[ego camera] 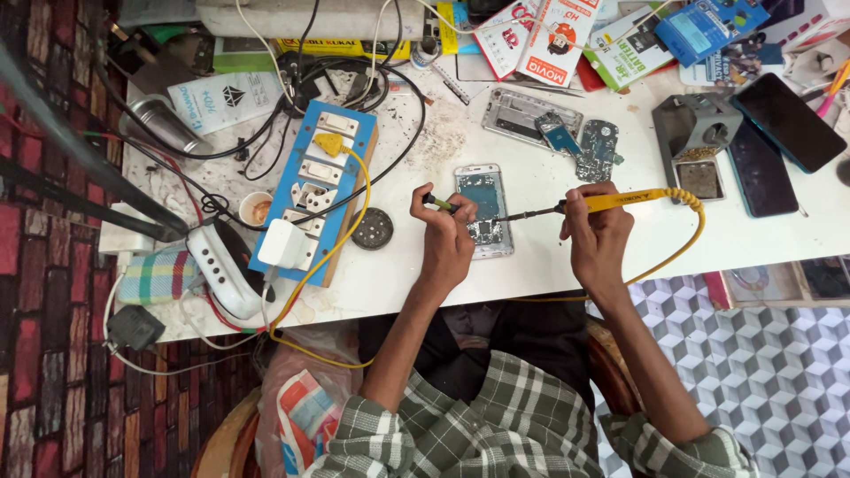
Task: The person uses a soldering iron and solder wire to work on a small circuit board placed on a cluttered workbench. They repeatedly apply heat and solder to specific points on the board while holding it steady with their other hand.
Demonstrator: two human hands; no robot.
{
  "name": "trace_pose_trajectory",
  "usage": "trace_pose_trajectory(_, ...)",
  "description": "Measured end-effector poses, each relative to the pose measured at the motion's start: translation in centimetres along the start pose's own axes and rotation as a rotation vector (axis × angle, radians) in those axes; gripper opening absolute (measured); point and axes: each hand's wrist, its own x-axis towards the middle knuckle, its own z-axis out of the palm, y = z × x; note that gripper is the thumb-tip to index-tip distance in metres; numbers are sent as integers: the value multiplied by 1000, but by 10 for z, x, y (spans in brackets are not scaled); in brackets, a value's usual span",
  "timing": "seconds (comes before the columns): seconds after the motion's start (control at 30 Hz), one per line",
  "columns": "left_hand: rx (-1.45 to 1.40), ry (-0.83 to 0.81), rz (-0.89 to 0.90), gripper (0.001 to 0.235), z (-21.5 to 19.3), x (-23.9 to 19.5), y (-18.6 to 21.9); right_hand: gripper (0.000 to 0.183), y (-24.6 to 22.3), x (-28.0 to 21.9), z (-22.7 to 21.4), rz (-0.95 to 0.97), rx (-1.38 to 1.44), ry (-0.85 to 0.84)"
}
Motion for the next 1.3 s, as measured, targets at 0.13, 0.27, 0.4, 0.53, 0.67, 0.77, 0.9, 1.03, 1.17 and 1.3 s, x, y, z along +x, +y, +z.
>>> trace_pose_trajectory(0.13, -21, 28, 17, 45, 2, -1, 1, 26, 2, 1, 5, 75, 42, 94)
trace_pose_trajectory(0.27, -16, 44, 3, 45, 3, -2, 3, 33, 6, 1, 7, 118, -86, 217)
trace_pose_trajectory(0.4, -17, 34, 21, 43, 1, -2, 4, 34, 13, 0, 12, 129, -72, 295)
trace_pose_trajectory(0.53, -35, 57, -12, 43, 3, -4, 4, 31, 28, -6, 13, 274, 127, 375)
trace_pose_trajectory(0.67, -44, 45, -14, 38, 2, -3, 3, 33, 45, -18, 11, 384, 487, 483)
trace_pose_trajectory(0.77, -59, 43, -23, 37, 3, -3, 1, 35, 55, -21, 5, 412, 573, 505)
trace_pose_trajectory(0.9, -49, 42, -20, 37, 3, -5, 0, 39, 63, -22, 3, 346, 603, 447)
trace_pose_trajectory(1.03, -64, 28, -39, 40, 1, -3, 2, 32, 63, -24, 9, 330, 546, 493)
trace_pose_trajectory(1.17, -61, 49, -41, 41, 2, -3, 6, 27, 65, -27, 13, 285, 509, 551)
trace_pose_trajectory(1.3, -41, 39, -82, 38, 2, -2, 7, 26, 66, -29, 15, 254, 492, 553)
